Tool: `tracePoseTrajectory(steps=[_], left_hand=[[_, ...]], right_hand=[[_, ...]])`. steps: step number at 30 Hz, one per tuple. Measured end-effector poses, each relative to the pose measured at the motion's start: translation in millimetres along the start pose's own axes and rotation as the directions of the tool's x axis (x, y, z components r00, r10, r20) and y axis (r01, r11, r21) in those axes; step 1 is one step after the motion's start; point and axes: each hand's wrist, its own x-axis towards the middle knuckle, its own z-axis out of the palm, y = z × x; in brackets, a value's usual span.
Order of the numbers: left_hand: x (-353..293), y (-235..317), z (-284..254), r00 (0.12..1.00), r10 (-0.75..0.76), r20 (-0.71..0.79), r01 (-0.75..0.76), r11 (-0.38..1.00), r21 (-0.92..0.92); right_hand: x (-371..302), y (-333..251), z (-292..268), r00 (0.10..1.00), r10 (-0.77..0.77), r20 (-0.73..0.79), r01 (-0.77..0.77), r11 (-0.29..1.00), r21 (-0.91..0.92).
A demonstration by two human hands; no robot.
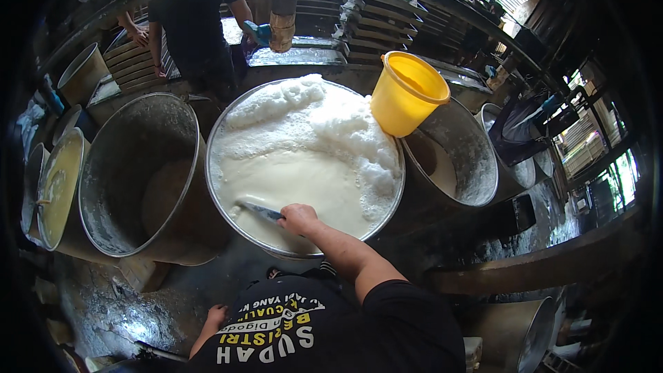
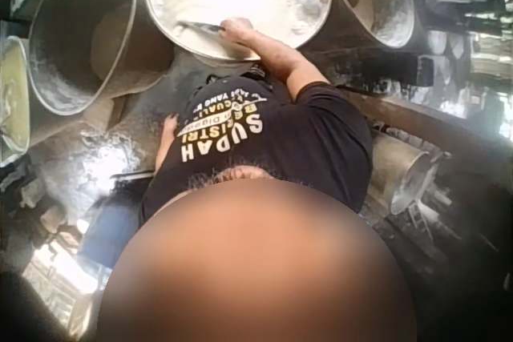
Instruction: The person stirs a white liquid and foam in a large metal vat with a paddle, pours liquid from a bucket into the vat, and lifts a mesh bag containing solids.
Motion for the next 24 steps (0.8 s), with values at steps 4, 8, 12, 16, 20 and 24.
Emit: tracePoseTrajectory(steps=[4, 8, 12, 16, 20, 24], left_hand=[[-32.4, 22.1, -1.4, 0.999, 0.021, 0.036, -0.022, 1.000, 0.010], [-45.5, 56.6, -5.5, 0.995, -0.056, 0.083, 0.044, 0.989, 0.143], [2.9, 48.7, -3.2, 0.997, 0.002, 0.083, -0.001, 1.000, -0.009], [41.8, 63.6, 1.8, 0.993, 0.087, 0.083, -0.084, 0.996, -0.034], [54.5, 95.1, 5.8, 0.986, 0.153, 0.070, -0.150, 0.988, -0.037], [48.0, 108.3, 7.1, 0.986, 0.142, 0.089, -0.145, 0.989, 0.019]], right_hand=[[-8.2, 14.8, -4.9, 0.987, 0.158, -0.033, -0.155, 0.986, 0.066], [-22.8, 40.4, -4.6, 0.961, 0.271, -0.051, -0.266, 0.960, 0.090], [-38.0, 57.2, -12.6, 0.936, 0.327, -0.131, -0.314, 0.943, 0.107], [-56.6, 75.0, -35.5, 0.891, 0.421, -0.170, -0.379, 0.896, 0.232], [-74.0, 78.1, -70.0, 0.862, 0.393, -0.321, -0.301, 0.905, 0.302], [-90.0, 73.0, -108.2, 0.935, 0.182, -0.306, -0.112, 0.966, 0.235]])
